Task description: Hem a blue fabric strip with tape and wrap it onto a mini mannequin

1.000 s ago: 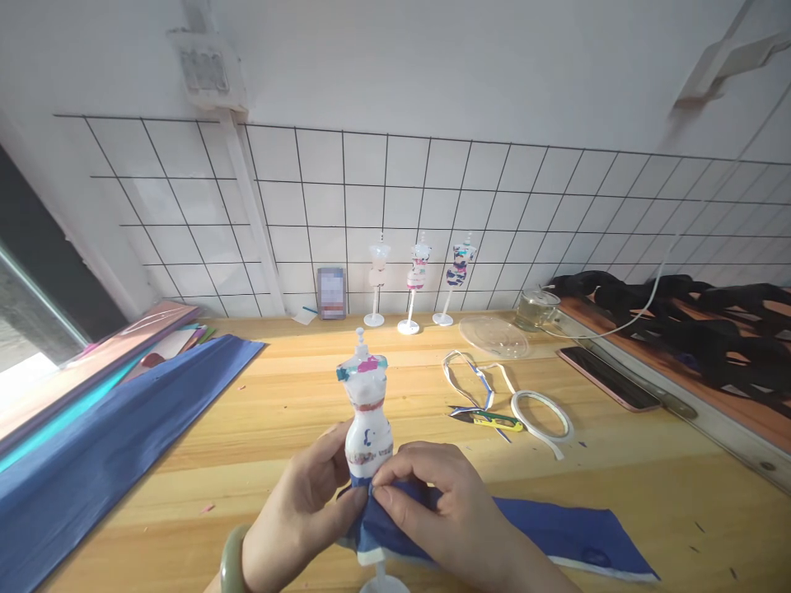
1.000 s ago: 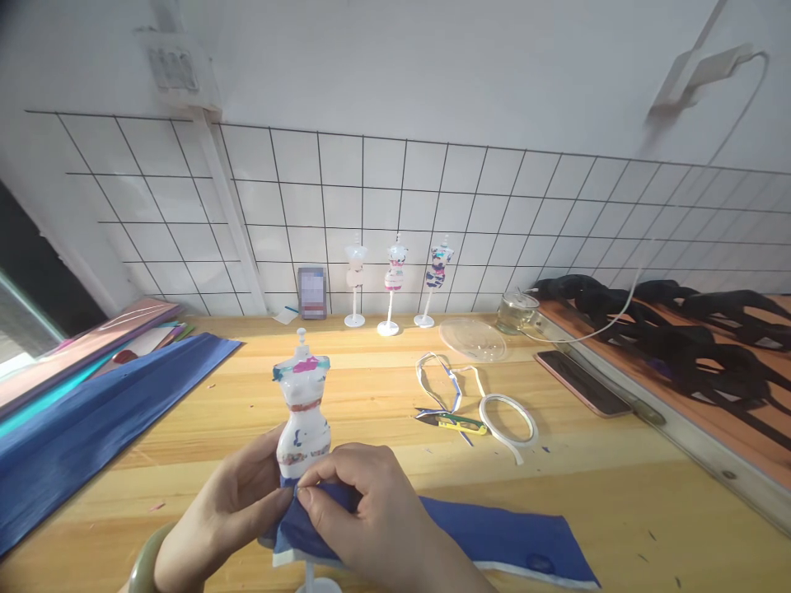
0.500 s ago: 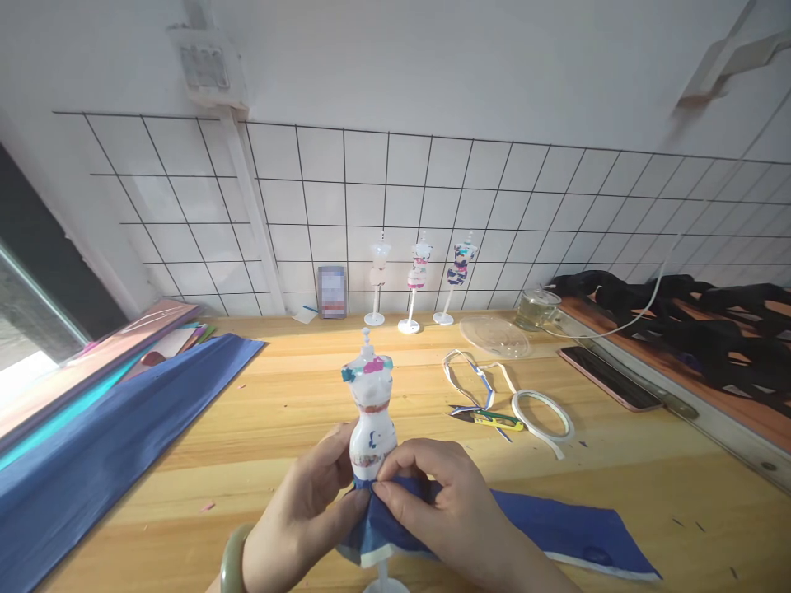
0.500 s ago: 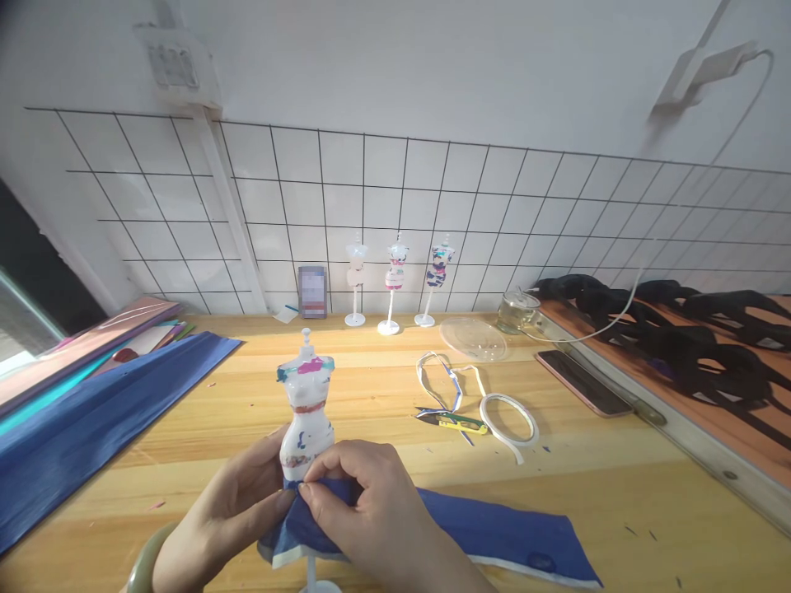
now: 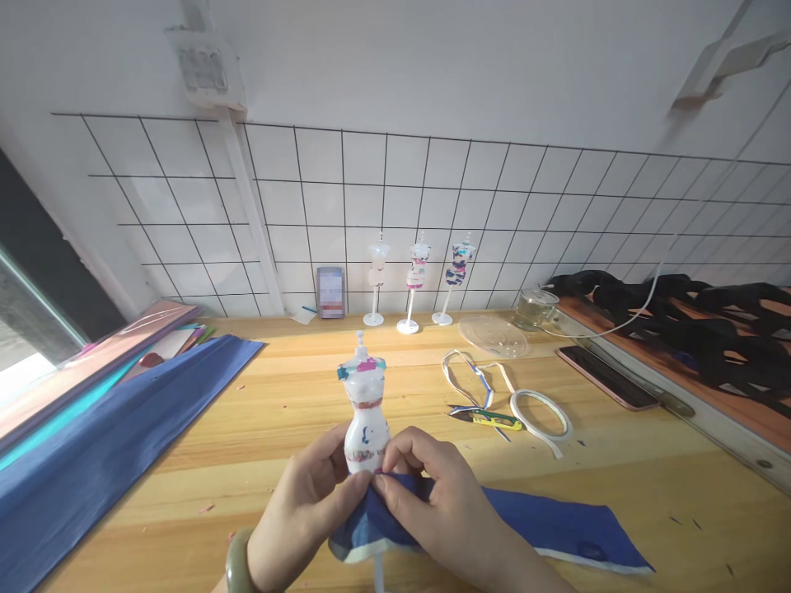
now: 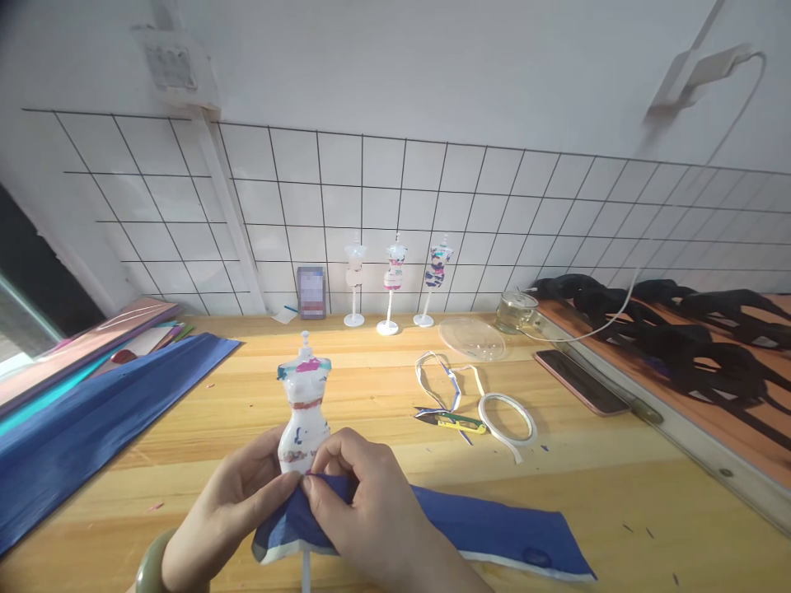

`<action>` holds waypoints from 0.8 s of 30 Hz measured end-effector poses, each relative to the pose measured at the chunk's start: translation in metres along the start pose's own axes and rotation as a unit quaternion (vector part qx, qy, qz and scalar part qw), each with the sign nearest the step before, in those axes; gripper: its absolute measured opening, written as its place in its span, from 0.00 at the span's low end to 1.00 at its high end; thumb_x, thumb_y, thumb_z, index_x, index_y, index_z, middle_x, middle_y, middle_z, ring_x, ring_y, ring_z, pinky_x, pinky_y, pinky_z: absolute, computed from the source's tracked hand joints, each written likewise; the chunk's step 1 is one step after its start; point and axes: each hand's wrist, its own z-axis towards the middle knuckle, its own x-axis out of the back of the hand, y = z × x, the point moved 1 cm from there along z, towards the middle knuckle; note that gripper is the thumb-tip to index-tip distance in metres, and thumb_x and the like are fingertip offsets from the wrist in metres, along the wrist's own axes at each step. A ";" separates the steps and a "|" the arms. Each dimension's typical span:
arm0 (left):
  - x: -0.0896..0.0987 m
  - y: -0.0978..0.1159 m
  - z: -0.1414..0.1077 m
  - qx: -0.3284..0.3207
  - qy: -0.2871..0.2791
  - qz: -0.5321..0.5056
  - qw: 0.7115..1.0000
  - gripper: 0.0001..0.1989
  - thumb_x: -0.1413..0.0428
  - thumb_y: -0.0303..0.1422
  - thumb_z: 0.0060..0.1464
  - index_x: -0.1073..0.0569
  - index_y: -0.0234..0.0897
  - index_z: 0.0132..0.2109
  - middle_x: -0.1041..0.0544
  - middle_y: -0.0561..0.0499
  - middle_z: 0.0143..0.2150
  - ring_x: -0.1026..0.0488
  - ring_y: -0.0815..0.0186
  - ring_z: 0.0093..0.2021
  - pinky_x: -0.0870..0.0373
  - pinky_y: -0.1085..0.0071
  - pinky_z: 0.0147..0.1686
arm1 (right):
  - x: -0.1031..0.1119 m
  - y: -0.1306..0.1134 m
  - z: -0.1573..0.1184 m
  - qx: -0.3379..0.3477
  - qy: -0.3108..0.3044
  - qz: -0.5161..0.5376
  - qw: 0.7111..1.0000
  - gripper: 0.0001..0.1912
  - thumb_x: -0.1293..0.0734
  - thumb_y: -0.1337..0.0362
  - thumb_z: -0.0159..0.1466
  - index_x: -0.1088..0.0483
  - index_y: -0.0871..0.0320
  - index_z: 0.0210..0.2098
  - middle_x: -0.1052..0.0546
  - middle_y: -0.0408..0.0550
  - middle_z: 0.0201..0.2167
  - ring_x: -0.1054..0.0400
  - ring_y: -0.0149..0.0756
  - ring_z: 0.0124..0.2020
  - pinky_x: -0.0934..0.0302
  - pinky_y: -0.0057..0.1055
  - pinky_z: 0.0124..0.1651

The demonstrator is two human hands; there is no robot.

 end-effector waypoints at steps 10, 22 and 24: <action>0.000 -0.001 0.006 0.022 0.035 0.041 0.998 0.13 0.44 0.38 0.50 0.27 0.35 0.41 0.24 0.49 0.31 0.29 0.64 0.32 0.32 0.72 0.31 | -0.001 -0.005 -0.001 0.011 -0.014 -0.053 0.998 0.06 0.41 0.61 0.64 0.35 0.55 0.38 0.36 0.37 0.22 0.42 0.27 0.23 0.47 0.24 0.27; 0.005 0.000 0.009 0.052 0.095 0.069 0.992 0.10 0.45 0.37 0.51 0.28 0.33 0.34 0.28 0.51 0.28 0.33 0.66 0.31 0.34 0.72 0.31 | 0.003 -0.005 -0.003 0.270 -0.010 -0.210 0.939 0.20 0.35 0.65 0.57 0.38 0.60 0.48 0.33 0.54 0.43 0.41 0.43 0.45 0.43 0.41 0.47; 0.005 -0.001 0.010 0.070 0.097 0.063 0.991 0.10 0.45 0.38 0.50 0.29 0.34 0.31 0.31 0.53 0.25 0.35 0.69 0.26 0.37 0.75 0.24 | -0.003 -0.005 -0.003 0.311 -0.021 -0.252 0.916 0.19 0.37 0.71 0.56 0.37 0.61 0.48 0.31 0.54 0.42 0.40 0.41 0.43 0.42 0.40 0.45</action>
